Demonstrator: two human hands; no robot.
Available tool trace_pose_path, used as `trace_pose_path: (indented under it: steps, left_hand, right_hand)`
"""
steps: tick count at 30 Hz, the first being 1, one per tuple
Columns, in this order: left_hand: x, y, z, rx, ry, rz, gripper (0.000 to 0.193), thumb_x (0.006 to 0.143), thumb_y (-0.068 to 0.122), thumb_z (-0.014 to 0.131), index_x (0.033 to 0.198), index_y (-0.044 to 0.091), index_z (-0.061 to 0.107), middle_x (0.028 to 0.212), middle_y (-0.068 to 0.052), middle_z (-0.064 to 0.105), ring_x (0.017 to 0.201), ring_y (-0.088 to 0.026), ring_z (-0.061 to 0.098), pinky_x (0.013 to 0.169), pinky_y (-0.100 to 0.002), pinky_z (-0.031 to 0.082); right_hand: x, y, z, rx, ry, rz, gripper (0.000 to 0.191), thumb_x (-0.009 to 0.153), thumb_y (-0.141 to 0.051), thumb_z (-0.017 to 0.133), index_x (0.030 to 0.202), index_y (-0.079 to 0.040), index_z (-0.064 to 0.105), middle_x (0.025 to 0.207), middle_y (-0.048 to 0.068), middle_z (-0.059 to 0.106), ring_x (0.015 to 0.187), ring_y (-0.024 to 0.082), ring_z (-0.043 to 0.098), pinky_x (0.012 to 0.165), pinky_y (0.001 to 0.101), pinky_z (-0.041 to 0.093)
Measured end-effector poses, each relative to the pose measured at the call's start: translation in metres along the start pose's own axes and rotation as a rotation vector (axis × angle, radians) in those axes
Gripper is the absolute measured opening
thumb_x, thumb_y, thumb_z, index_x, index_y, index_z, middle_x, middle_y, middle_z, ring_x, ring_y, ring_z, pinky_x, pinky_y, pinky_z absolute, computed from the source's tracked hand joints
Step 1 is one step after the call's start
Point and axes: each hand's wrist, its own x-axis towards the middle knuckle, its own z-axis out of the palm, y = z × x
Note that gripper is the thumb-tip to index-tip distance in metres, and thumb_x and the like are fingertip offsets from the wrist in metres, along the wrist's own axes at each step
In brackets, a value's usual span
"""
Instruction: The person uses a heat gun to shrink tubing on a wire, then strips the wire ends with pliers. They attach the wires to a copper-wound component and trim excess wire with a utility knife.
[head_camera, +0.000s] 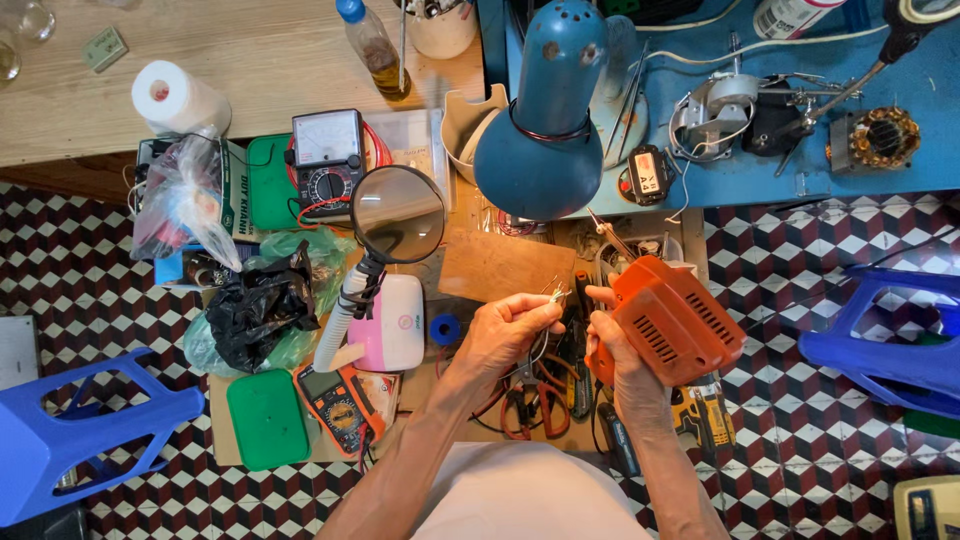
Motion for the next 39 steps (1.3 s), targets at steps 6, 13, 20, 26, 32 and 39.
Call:
trace_pose_path:
  steps: [6,13,20,26,32,39]
  left_hand:
    - [0.002,-0.005,0.006,-0.084,-0.050,0.014,0.030,0.095,0.027,0.071,0.116,0.006,0.073,0.084,0.002,0.074,0.053,0.001,0.045,0.045,-0.017,0.031]
    - [-0.012,-0.018,-0.021,-0.286,-0.105,0.000,0.032,0.097,0.027,0.069,0.118,0.004,0.065,0.082,0.000,0.072,0.048,0.002,0.048,0.040,-0.016,0.035]
    - [-0.018,-0.029,-0.035,-0.339,-0.098,-0.003,0.027,0.095,0.023,0.069,0.116,0.005,0.065,0.084,-0.002,0.071,0.053,-0.003,0.058,0.047,-0.023,0.053]
    - [-0.017,-0.039,-0.030,-0.346,-0.095,-0.043,0.024,0.095,0.020,0.071,0.115,0.008,0.065,0.086,-0.002,0.071,0.068,-0.004,0.066,0.060,-0.020,0.054]
    - [-0.015,-0.046,-0.028,-0.324,-0.093,-0.035,0.024,0.095,0.020,0.072,0.115,0.009,0.065,0.087,0.000,0.071,0.072,-0.003,0.064,0.064,-0.020,0.055]
    - [-0.009,-0.050,-0.034,-0.322,-0.075,-0.058,0.024,0.093,0.020,0.070,0.114,0.010,0.065,0.085,-0.001,0.071,0.073,-0.005,0.066,0.067,-0.023,0.058]
  right_hand:
    - [0.000,0.010,-0.002,-0.039,-0.030,-0.024,0.030,0.093,-0.015,0.069,0.120,-0.001,0.071,0.083,0.002,0.064,0.069,0.009,0.061,0.064,0.0217,0.051]
    - [-0.022,0.053,-0.017,-0.366,0.194,-0.133,0.035,0.090,-0.017,0.077,0.121,-0.007,0.064,0.098,0.002,0.062,0.076,0.011,0.058,0.066,0.0256,0.051]
    - [-0.039,0.079,-0.090,-1.139,0.463,-0.222,0.053,0.078,-0.008,0.078,0.123,-0.001,0.052,0.109,0.020,0.062,0.101,0.042,0.062,0.085,0.0517,0.049]
    - [-0.004,0.093,-0.097,-1.248,0.638,-0.007,0.050,0.080,-0.011,0.078,0.120,-0.001,0.050,0.111,0.023,0.061,0.107,0.045,0.059,0.088,0.0557,0.047]
    - [0.002,0.088,-0.088,-1.137,0.735,0.037,0.053,0.079,-0.007,0.073,0.126,0.000,0.050,0.118,0.021,0.059,0.111,0.044,0.059,0.092,0.0549,0.047]
    - [-0.043,0.084,-0.102,-1.213,0.760,0.074,0.068,0.081,-0.014,0.080,0.138,0.001,0.046,0.123,0.022,0.057,0.117,0.042,0.057,0.095,0.0541,0.047]
